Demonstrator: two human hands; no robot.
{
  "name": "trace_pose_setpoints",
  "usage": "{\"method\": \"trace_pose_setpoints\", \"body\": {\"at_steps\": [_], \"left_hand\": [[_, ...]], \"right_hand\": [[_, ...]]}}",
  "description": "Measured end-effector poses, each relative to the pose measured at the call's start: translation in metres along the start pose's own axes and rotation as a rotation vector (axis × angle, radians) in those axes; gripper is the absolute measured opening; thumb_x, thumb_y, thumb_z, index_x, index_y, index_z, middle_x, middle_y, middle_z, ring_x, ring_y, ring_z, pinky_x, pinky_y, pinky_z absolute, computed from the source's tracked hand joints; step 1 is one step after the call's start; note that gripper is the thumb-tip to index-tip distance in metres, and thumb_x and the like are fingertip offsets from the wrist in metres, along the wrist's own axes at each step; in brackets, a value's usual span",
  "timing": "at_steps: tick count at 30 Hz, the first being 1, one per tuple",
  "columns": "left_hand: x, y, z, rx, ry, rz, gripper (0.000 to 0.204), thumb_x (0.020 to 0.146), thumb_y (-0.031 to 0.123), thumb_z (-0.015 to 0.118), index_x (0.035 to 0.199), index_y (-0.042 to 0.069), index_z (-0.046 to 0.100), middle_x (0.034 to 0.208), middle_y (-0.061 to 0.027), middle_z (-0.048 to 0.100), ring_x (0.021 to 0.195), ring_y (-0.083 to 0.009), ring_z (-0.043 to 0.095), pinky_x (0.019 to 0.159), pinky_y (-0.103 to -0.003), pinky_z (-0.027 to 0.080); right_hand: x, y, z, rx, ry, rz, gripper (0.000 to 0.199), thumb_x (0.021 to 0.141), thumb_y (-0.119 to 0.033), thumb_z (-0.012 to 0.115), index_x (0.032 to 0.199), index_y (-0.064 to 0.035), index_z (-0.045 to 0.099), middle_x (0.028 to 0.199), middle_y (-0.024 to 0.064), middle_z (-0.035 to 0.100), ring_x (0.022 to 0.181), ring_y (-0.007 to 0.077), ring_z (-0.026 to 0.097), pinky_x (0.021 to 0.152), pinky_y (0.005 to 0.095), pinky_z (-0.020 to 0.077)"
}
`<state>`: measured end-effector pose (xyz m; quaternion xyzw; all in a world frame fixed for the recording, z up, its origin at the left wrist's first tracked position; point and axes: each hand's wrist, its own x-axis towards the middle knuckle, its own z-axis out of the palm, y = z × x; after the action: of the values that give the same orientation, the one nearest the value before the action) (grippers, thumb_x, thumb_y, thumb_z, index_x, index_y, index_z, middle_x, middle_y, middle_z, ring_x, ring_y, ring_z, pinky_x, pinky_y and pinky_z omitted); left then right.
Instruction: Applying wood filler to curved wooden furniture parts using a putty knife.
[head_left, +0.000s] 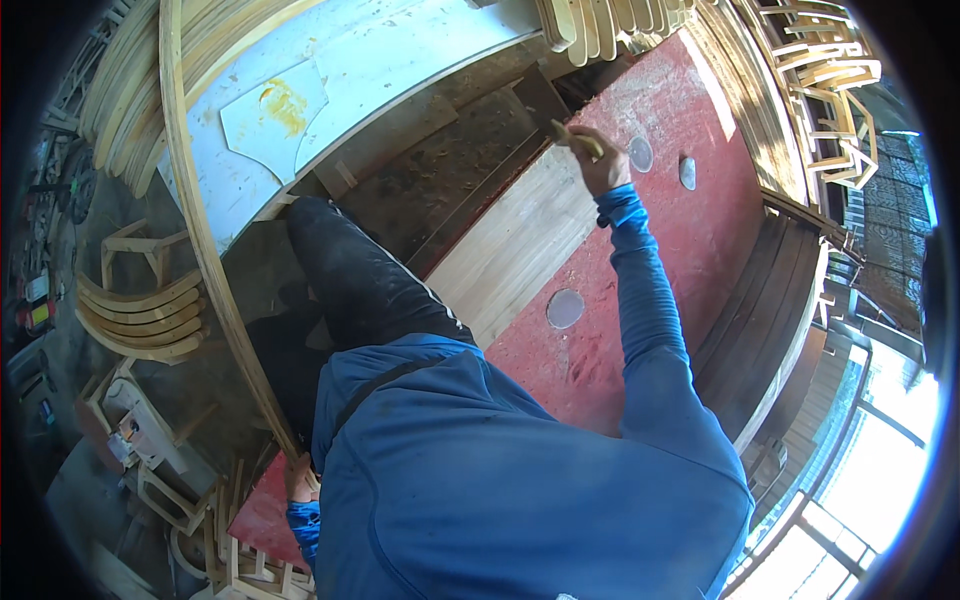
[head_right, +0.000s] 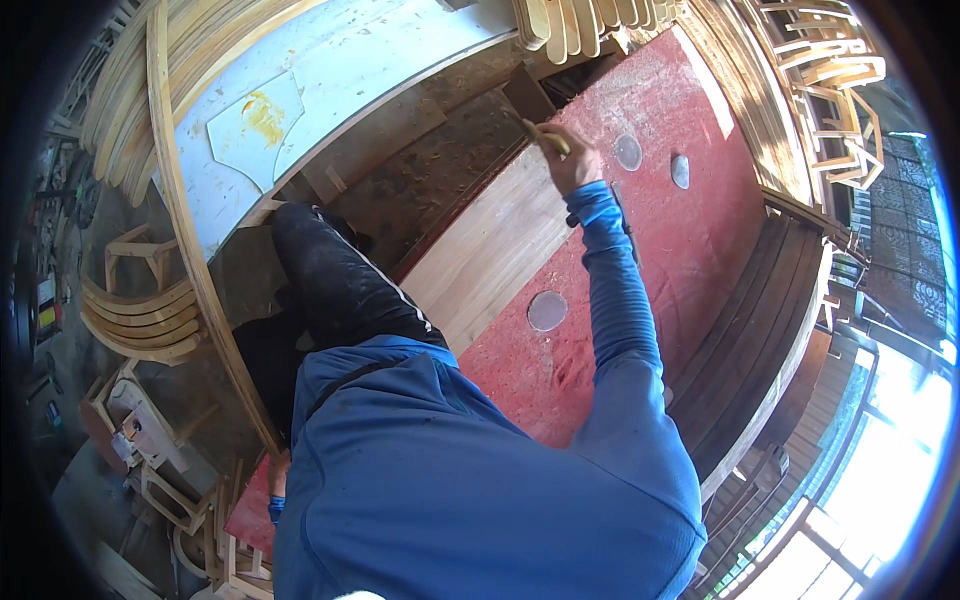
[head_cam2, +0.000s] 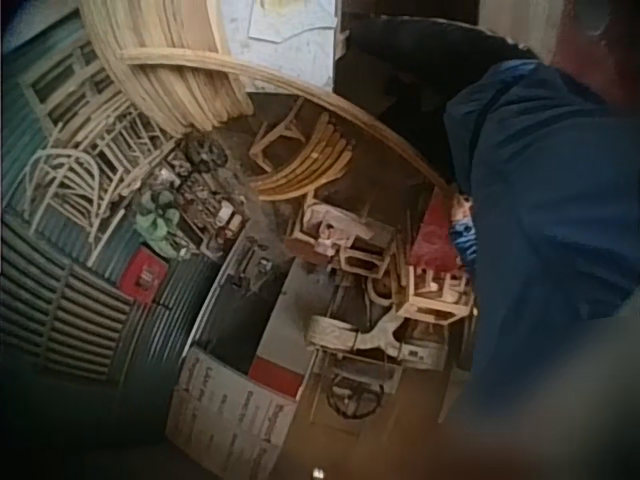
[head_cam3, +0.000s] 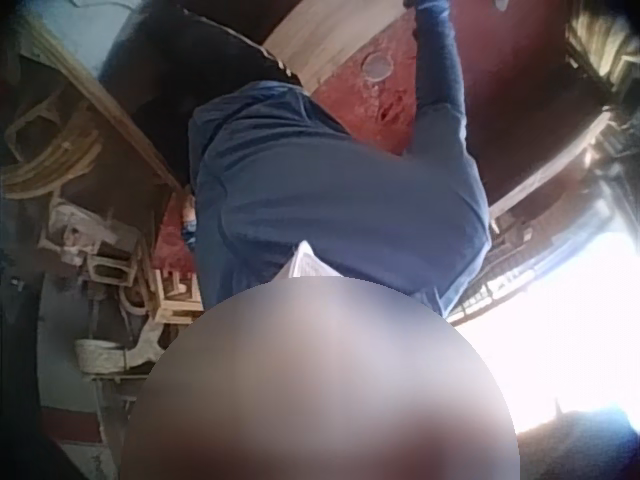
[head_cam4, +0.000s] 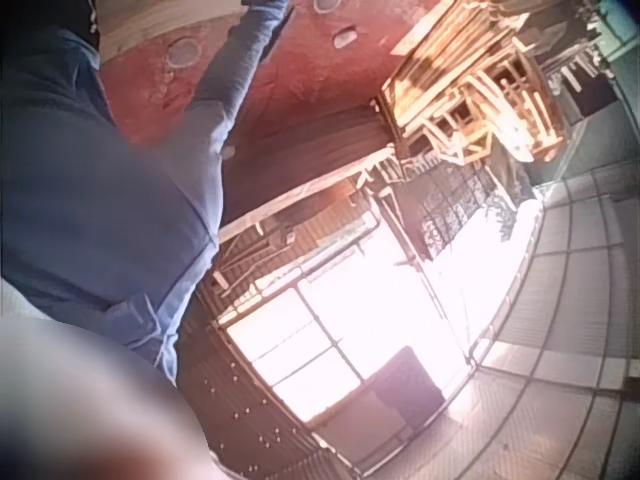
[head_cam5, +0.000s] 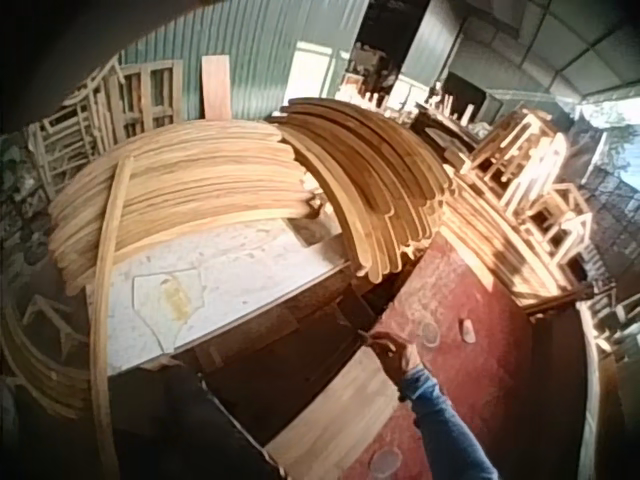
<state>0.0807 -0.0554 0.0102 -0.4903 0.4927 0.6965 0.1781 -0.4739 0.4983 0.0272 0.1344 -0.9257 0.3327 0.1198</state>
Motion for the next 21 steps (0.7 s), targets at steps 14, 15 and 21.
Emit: {"method": "trace_pose_setpoints", "body": {"at_steps": [14, 15, 21], "left_hand": [[-0.010, -0.009, -0.016, 0.095, 0.021, 0.007, 0.016, 0.091, 0.021, 0.071, 0.098, 0.009, 0.062, 0.068, -0.0022, 0.061, 0.054, -0.0132, 0.058, 0.049, -0.028, 0.046], [-0.013, -0.007, -0.015, 0.099, 0.028, -0.002, 0.017, 0.090, 0.020, 0.071, 0.098, 0.009, 0.062, 0.068, -0.0022, 0.060, 0.054, -0.0131, 0.058, 0.049, -0.028, 0.046], [-0.025, -0.004, -0.014, 0.115, 0.064, -0.024, 0.018, 0.090, 0.018, 0.071, 0.101, 0.008, 0.062, 0.068, -0.0021, 0.060, 0.054, -0.0125, 0.057, 0.048, -0.027, 0.045]], "right_hand": [[-0.049, 0.003, -0.012, -0.230, -0.103, -0.141, 0.025, 0.090, -0.010, 0.065, 0.114, -0.0129, 0.069, 0.115, 0.0125, 0.068, 0.101, 0.0345, 0.067, 0.086, 0.0422, 0.0545], [-0.055, 0.010, 0.001, -0.241, -0.125, -0.188, 0.033, 0.088, -0.006, 0.065, 0.120, -0.0147, 0.067, 0.127, 0.0115, 0.062, 0.112, 0.0335, 0.062, 0.092, 0.0416, 0.0526], [-0.117, 0.044, 0.035, -0.243, -0.185, -0.153, 0.043, 0.086, -0.002, 0.063, 0.127, -0.0137, 0.063, 0.136, 0.0131, 0.059, 0.114, 0.0355, 0.062, 0.096, 0.0431, 0.0531]]}}
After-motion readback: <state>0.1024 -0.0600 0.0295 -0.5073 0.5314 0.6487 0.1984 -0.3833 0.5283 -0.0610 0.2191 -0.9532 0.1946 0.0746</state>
